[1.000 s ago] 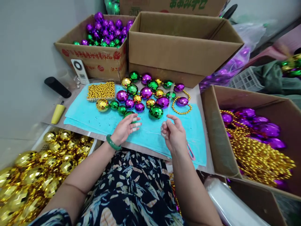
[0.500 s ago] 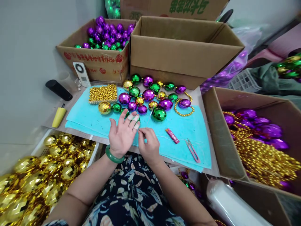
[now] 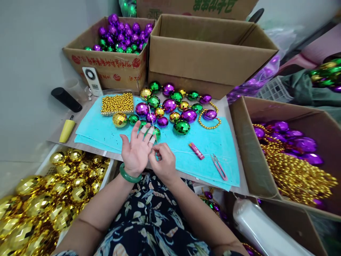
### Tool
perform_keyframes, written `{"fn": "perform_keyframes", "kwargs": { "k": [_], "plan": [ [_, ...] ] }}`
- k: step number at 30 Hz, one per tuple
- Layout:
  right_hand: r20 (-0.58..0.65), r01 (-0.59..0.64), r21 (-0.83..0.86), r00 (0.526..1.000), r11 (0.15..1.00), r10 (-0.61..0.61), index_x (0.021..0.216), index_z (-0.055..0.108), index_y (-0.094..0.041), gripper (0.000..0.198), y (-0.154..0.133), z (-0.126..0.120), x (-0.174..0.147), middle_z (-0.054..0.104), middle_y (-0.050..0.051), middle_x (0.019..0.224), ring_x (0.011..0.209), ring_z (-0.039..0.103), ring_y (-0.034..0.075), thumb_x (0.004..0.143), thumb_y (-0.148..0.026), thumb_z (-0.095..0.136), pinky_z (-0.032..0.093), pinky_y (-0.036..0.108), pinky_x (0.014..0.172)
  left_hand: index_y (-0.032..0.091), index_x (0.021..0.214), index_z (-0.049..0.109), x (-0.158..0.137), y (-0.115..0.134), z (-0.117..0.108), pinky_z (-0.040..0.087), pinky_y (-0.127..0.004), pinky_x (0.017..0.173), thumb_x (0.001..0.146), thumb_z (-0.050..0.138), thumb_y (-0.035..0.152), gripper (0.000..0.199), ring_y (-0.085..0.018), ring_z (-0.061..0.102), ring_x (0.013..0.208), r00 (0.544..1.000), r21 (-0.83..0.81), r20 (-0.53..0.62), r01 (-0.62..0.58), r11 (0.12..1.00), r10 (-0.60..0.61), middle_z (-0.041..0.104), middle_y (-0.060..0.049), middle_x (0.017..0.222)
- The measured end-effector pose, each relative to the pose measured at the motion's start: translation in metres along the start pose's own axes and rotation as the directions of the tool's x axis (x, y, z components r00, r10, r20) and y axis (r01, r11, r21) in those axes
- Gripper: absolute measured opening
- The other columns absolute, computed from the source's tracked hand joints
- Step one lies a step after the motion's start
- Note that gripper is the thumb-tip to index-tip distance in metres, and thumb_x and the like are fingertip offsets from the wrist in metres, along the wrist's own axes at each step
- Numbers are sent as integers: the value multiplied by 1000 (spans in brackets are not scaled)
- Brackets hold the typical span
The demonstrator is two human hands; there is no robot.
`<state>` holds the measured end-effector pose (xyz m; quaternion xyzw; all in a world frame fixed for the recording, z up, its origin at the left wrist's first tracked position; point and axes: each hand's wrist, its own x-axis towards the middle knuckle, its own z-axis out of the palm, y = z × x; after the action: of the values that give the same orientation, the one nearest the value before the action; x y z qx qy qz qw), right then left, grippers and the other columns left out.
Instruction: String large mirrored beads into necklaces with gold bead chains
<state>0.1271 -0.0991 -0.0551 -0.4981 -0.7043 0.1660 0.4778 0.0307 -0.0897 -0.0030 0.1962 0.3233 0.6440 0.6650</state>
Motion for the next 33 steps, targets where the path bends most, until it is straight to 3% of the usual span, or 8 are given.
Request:
{"fn": "perform_keyframes", "kwargs": {
  "k": [7,12,20,27,33],
  "plan": [
    [-27,101,-38,994,994,-103,88,58,-19,14,0,-2,3,60,5,76,72,55,16,87,-11,46,45,29,62,34,129,46,-5,1,1,39,-34,102,78,29,77,69,-24,36,133,994,39,9,-109,993,109,47,-4,136],
    [-62,108,-87,992,990,-114,78,54,-19,13,1,2,6,55,2,68,65,51,14,83,-9,48,43,27,57,31,130,45,-8,-5,-6,33,-39,109,79,33,74,67,-27,36,133,982,-64,118,-140,988,147,46,-6,137],
    [-51,120,15,992,993,-119,76,55,-19,14,-2,0,5,55,1,67,62,51,13,81,-7,49,43,26,55,35,133,43,-6,-2,-12,27,-45,111,80,25,75,69,-28,32,136,988,-130,147,-36,991,55,41,-4,143],
    [-180,103,29,979,994,-96,86,60,-19,12,-3,-3,17,61,3,74,69,56,15,86,-12,50,46,28,59,35,134,42,-9,2,-5,27,-46,110,79,24,76,71,-29,33,135,987,-135,159,1,991,20,38,-2,145],
    [-215,46,4,976,999,-44,73,53,-19,13,-3,0,22,52,0,66,61,49,13,78,-8,51,42,26,55,35,137,40,-12,-1,-3,27,-46,111,79,23,77,73,-29,32,136,986,-126,166,25,992,-4,38,-2,145]
  ]
}}
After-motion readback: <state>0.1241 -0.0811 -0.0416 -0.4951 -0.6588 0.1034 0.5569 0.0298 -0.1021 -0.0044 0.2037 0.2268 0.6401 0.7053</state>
